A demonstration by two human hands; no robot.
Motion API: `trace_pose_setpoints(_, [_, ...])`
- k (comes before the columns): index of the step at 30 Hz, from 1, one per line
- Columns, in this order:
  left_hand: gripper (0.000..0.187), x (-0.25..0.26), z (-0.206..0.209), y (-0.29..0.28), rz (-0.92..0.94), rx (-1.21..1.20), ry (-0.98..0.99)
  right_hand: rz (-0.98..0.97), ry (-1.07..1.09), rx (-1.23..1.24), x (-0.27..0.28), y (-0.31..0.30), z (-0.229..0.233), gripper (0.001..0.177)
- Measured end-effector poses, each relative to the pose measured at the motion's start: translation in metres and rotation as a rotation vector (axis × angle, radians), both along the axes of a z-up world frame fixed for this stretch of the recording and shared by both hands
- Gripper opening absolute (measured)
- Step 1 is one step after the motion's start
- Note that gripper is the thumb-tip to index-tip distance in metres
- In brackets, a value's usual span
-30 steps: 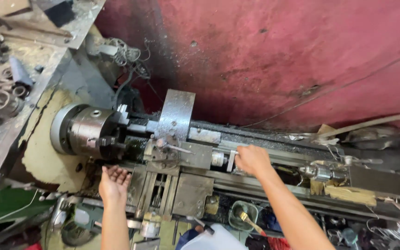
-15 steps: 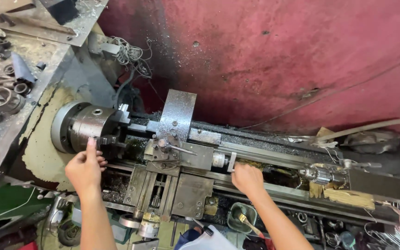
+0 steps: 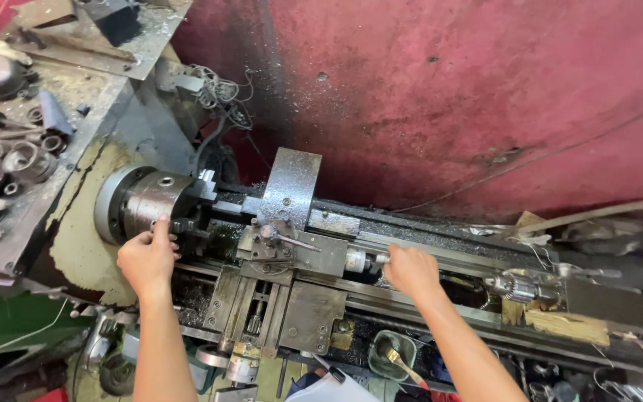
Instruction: The person uses a brush to sweep metal shavings and debris from the bed and carriage of a metal lathe. They move the brush along the machine's surface to clear away the accumulated waste material.
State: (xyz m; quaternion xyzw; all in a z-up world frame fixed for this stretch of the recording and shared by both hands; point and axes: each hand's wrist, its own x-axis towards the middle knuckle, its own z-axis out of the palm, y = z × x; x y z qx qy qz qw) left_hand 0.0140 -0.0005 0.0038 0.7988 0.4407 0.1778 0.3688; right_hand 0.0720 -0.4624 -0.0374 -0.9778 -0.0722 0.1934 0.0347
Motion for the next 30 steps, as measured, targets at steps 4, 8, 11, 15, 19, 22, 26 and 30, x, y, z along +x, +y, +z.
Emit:
trace_pose_setpoints(4, [0.048,0.001,-0.005,-0.003,0.027,0.032,0.044,-0.020,0.012,0.049,-0.035,0.000,-0.020,0.029])
trace_pose_setpoints(8, [0.043,0.002,-0.001,-0.006,0.061,0.052,0.034,-0.055,0.124,0.074,-0.031,0.006,-0.018,0.034])
trace_pose_setpoints(11, [0.042,0.007,-0.021,0.001,0.079,0.084,0.019,-0.081,0.177,0.011,-0.029,0.005,-0.037,0.035])
trace_pose_setpoints(15, [0.041,0.006,-0.042,0.014,0.114,0.138,-0.013,-0.114,0.179,0.001,-0.017,0.007,-0.065,0.035])
trace_pose_setpoints(19, [0.040,0.009,-0.034,0.004,0.113,0.162,-0.022,-0.085,0.100,0.025,0.001,0.010,-0.051,0.034])
trace_pose_setpoints(22, [0.040,0.013,-0.030,0.003,0.124,0.128,-0.049,-0.060,0.021,-0.018,0.025,0.006,-0.054,0.029])
trace_pose_setpoints(26, [0.040,0.004,-0.007,-0.003,0.143,-0.039,0.003,-0.066,-0.002,0.051,0.024,0.005,-0.026,0.029])
trace_pose_setpoints(30, [0.044,0.011,0.001,-0.004,0.089,-0.118,0.002,-0.106,0.042,0.062,0.010,0.001,0.007,0.029])
